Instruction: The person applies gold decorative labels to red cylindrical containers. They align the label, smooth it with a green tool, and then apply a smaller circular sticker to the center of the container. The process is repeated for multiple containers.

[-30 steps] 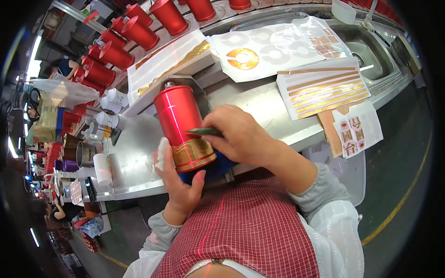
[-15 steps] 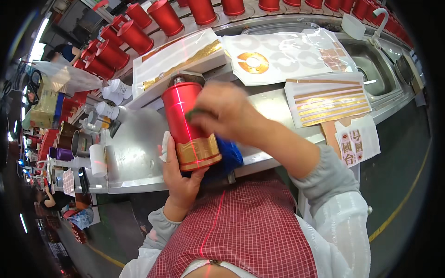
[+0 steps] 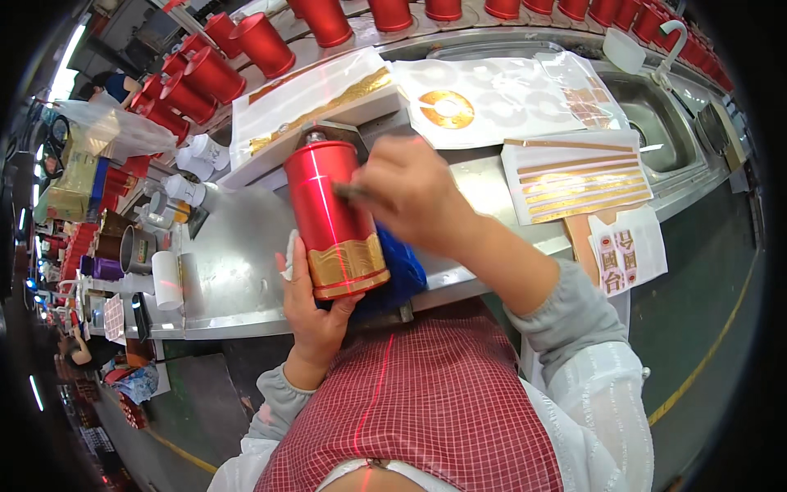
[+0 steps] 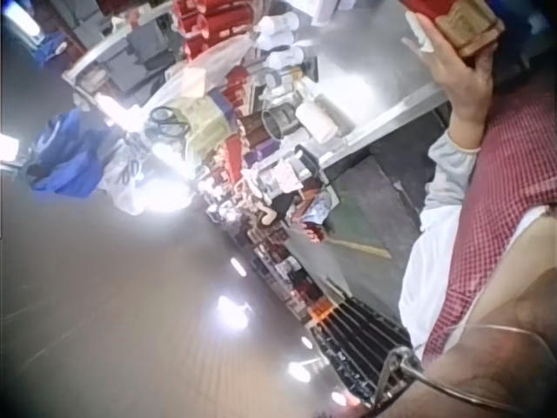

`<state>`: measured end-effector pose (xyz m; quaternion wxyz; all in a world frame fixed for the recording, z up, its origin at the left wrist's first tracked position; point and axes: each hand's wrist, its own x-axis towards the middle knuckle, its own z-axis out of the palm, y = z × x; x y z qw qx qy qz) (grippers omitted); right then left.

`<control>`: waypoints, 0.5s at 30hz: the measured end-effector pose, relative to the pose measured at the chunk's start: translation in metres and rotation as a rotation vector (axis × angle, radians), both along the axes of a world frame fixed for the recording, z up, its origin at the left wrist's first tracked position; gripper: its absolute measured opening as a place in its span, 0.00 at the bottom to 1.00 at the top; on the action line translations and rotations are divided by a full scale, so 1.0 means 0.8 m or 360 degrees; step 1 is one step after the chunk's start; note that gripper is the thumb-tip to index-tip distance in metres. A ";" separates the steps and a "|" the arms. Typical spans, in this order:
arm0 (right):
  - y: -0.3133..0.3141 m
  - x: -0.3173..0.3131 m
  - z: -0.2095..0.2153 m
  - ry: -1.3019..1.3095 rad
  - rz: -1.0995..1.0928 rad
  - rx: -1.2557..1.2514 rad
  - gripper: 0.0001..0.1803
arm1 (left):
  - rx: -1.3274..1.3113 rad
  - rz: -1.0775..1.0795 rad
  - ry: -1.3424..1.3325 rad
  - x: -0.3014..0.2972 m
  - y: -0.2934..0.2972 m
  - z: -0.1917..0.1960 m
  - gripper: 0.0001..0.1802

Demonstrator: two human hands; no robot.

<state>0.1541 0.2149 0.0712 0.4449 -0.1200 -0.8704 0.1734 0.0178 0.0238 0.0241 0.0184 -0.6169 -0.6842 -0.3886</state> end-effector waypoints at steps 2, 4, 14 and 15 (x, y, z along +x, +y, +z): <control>-0.021 0.009 -0.001 -0.0099 0.0503 -0.0202 0.09 | -0.0040 -0.0020 -0.0110 0.001 -0.002 0.002 0.53; -0.024 0.018 0.001 -0.0249 0.0899 -0.0593 0.09 | 0.0003 -0.0001 -0.0106 -0.001 0.001 -0.006 0.52; -0.023 0.046 0.008 -0.0228 0.0249 -0.1297 0.12 | 0.0069 -0.0541 -0.1787 -0.007 0.002 0.007 0.44; -0.023 0.047 0.009 -0.0271 0.0244 -0.1371 0.12 | 0.0033 -0.0491 -0.1812 -0.007 0.007 0.011 0.44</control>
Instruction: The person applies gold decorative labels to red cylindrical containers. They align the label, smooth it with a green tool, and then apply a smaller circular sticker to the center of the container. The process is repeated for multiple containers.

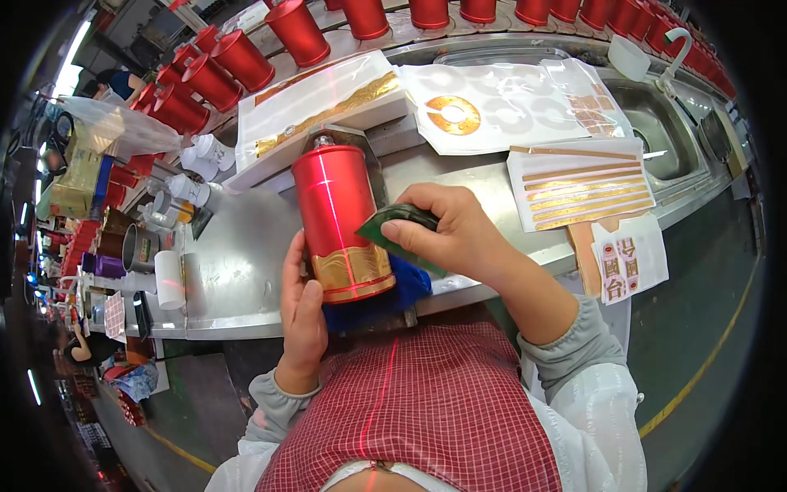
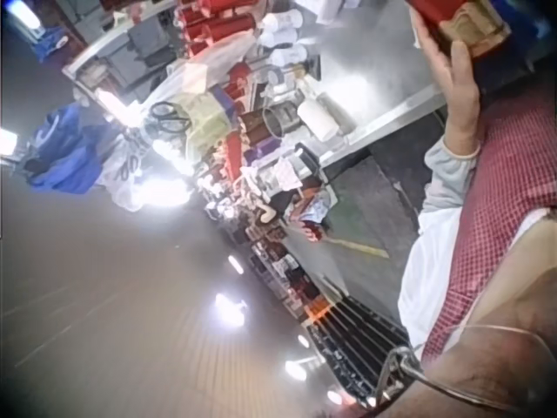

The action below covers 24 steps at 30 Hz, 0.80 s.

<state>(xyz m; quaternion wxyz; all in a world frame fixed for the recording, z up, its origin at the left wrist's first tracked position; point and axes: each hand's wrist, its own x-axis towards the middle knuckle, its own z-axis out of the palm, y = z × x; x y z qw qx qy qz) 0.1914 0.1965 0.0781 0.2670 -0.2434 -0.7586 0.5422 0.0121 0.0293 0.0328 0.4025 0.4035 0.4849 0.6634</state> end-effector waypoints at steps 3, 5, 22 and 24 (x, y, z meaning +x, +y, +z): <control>-0.001 -0.010 0.002 -0.0070 -0.0013 -0.0064 0.13 | -0.0123 0.0053 -0.0025 0.004 0.011 0.014 0.42; 0.006 -0.016 0.010 -0.0120 0.0040 0.0050 0.13 | -0.0132 0.0081 0.0004 0.003 0.016 0.016 0.41; 0.007 -0.005 0.018 -0.0084 0.0038 0.0229 0.13 | 0.0462 0.0066 0.1987 -0.009 0.051 0.072 0.26; 0.004 -0.003 0.018 -0.0071 0.0030 0.0184 0.13 | 0.0485 0.0037 0.2026 -0.006 0.054 0.079 0.28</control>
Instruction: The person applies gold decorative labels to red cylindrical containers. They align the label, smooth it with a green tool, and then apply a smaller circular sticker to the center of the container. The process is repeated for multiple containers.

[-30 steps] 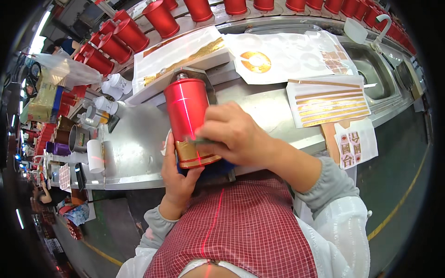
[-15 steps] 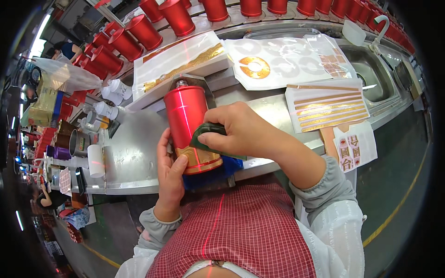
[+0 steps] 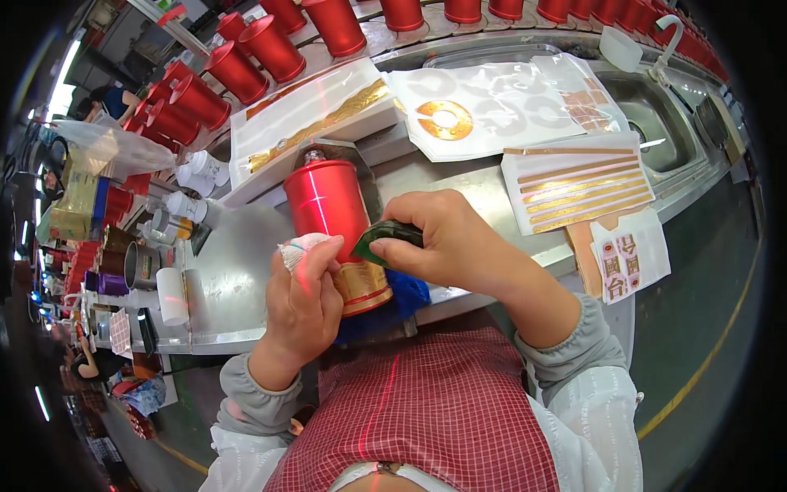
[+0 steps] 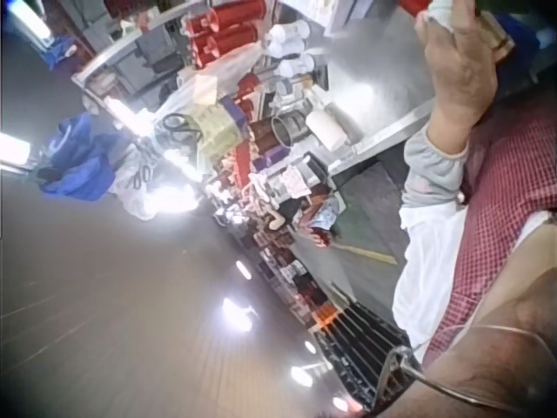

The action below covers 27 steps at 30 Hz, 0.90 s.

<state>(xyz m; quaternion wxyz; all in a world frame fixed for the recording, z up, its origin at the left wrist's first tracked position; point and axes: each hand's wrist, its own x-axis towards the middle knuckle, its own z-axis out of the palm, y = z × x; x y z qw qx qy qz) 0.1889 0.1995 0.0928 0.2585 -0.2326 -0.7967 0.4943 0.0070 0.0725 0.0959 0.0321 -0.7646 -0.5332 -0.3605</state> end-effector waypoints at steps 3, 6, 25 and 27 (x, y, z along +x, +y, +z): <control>0.000 0.000 0.003 0.0026 0.0020 0.0047 0.13 | -0.0028 0.0000 0.0049 0.002 -0.002 0.004 0.28; 0.004 -0.002 0.004 0.0053 0.0056 0.0149 0.13 | -0.0011 0.0027 0.0027 0.002 -0.003 0.004 0.28; 0.026 -0.021 0.007 0.0103 0.0257 0.0196 0.12 | -0.0199 0.0186 -0.0238 -0.006 -0.014 -0.006 0.23; 0.029 -0.027 0.008 0.0135 0.0292 0.0226 0.12 | -0.0191 0.0250 -0.0370 -0.005 -0.017 -0.009 0.23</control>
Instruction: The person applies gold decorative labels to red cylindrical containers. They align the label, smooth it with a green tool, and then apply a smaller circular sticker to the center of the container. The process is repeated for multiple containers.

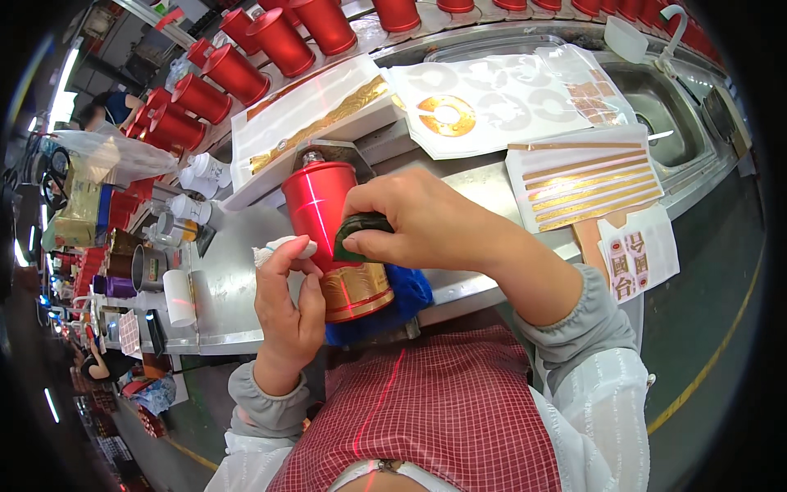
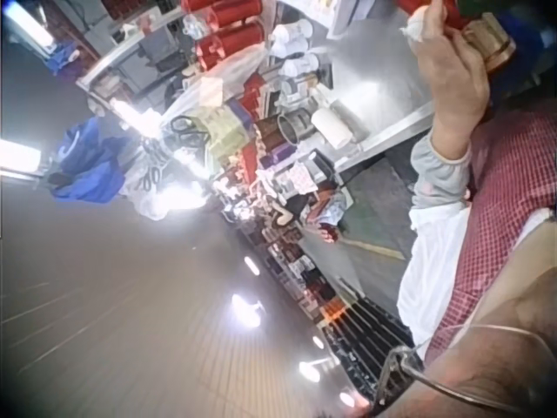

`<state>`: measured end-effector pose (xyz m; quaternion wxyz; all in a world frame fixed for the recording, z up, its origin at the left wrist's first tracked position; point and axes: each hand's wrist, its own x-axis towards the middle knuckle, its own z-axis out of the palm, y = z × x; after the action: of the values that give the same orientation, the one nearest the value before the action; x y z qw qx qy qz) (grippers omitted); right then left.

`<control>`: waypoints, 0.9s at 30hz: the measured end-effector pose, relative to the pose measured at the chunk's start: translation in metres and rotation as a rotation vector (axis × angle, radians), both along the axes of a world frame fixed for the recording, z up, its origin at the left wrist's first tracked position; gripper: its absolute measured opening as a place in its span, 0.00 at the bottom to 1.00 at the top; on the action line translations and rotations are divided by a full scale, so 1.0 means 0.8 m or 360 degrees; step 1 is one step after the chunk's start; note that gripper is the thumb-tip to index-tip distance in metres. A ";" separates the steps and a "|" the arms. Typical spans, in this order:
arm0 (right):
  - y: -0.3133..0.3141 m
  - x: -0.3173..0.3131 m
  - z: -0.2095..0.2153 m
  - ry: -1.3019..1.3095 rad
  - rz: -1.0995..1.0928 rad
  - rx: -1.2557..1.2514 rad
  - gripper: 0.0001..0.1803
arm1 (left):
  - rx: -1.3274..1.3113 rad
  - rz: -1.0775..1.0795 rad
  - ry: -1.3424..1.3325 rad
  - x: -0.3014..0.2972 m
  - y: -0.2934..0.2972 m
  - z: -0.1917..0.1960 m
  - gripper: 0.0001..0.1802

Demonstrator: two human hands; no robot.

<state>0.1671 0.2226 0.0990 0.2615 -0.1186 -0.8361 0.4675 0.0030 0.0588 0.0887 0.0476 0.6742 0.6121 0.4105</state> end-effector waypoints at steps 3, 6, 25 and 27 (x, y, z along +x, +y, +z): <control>0.004 -0.007 0.011 -0.0065 0.0166 -0.0003 0.13 | 0.0022 0.0133 -0.0148 0.006 -0.004 -0.006 0.24; 0.012 -0.014 0.019 -0.0132 0.0166 0.0107 0.13 | 0.0069 0.0212 -0.0133 0.005 -0.008 -0.016 0.23; 0.027 -0.035 0.040 -0.0379 0.0428 0.0059 0.13 | 0.0036 0.0259 -0.0364 0.006 -0.013 -0.035 0.17; 0.027 -0.035 0.048 -0.0440 0.0435 0.0040 0.14 | 0.0033 0.0260 -0.0373 0.006 -0.014 -0.036 0.17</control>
<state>0.1389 0.2442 0.1370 0.0796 -0.0639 -0.8781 0.4674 0.0078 0.0473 0.0599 0.0781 0.5701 0.6509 0.4952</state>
